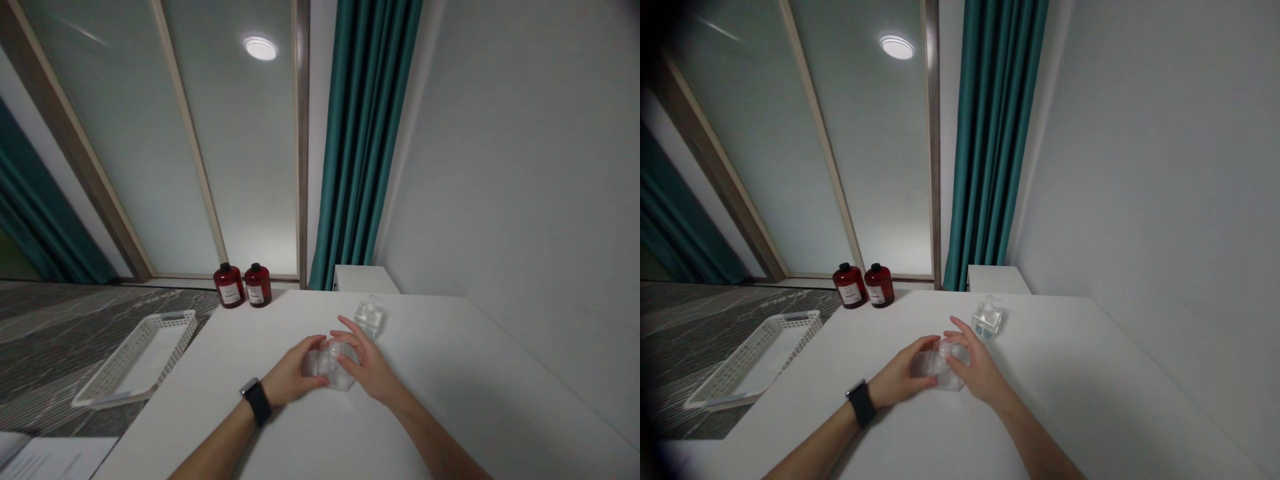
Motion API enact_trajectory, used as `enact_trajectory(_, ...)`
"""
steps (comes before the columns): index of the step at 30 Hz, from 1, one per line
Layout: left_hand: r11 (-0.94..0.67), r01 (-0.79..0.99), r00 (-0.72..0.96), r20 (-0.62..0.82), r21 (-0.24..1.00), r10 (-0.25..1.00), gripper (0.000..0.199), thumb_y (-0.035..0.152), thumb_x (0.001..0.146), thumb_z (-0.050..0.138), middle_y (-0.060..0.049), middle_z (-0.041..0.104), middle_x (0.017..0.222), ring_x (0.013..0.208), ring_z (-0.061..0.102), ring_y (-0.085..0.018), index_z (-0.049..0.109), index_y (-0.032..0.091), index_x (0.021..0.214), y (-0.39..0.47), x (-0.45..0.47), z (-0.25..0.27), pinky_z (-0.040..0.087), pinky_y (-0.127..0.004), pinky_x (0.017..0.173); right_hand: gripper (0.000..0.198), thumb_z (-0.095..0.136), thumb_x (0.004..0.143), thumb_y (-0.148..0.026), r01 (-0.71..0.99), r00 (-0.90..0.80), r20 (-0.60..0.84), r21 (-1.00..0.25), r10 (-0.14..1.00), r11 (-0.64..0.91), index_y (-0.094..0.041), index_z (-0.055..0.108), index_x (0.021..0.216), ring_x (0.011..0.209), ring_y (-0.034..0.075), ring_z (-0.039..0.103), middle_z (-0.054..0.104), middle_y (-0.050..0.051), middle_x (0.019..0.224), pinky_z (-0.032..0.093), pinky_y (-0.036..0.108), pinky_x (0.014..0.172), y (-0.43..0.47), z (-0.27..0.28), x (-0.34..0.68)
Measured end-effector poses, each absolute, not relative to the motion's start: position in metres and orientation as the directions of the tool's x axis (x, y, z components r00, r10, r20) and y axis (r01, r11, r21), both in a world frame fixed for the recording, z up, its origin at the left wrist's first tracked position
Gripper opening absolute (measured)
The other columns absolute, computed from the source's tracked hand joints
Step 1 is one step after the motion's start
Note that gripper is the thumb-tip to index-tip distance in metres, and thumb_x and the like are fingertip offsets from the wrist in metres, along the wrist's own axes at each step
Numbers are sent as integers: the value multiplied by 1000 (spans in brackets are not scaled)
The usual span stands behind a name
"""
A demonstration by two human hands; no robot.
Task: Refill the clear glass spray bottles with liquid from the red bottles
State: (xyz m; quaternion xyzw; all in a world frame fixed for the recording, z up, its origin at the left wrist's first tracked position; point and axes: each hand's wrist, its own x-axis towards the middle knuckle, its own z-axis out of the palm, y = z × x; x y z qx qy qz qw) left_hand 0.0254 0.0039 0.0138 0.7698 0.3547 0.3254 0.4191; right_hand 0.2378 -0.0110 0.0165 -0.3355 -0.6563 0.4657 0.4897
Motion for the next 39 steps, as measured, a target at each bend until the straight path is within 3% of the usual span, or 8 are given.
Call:
enact_trajectory(7,-432,271,478,269,860,836,68,23,73,78,-14,60,129,119,56,-30,48,19,133,-1,32,10,41,-48,108,56,63,89,-41,34,-191,381,-918,905,394,-29,43,140,121,25,55,61,7,108,35,47,110,-6,2,231)
enact_trajectory(12,-412,287,512,225,865,829,68,24,75,77,-14,58,134,123,54,-30,47,19,135,1,28,15,39,-48,110,59,66,87,-40,36,-203,350,-931,914,364,-28,43,140,117,24,58,64,7,109,36,46,109,-5,3,233)
enact_trajectory(17,-396,256,569,194,882,799,74,27,76,77,-14,59,135,125,55,-28,39,21,139,7,21,20,39,-48,111,63,67,87,-40,9,-283,291,-952,914,306,-30,40,143,133,24,48,65,9,123,26,50,116,-11,14,233)
enact_trajectory(24,-404,274,510,225,873,830,64,24,73,78,-14,61,129,121,56,-30,47,18,129,1,27,18,42,-48,107,70,68,86,-42,-22,-232,293,-955,927,297,-31,32,146,136,24,46,68,8,113,21,52,117,-12,12,228)
enact_trajectory(34,-486,365,491,279,794,825,65,29,79,73,-16,57,132,121,54,-31,42,17,134,-2,28,7,40,-50,108,81,71,83,-41,-33,-125,301,-954,946,299,-28,26,150,133,25,49,68,7,103,30,51,114,-10,3,223)
enact_trajectory(39,-464,317,507,265,827,820,66,30,78,75,-16,58,131,122,54,-31,43,16,133,-1,26,12,42,-49,107,74,71,83,-38,-19,-139,301,-953,943,302,-29,34,146,124,25,55,68,6,105,30,51,113,-11,4,224)
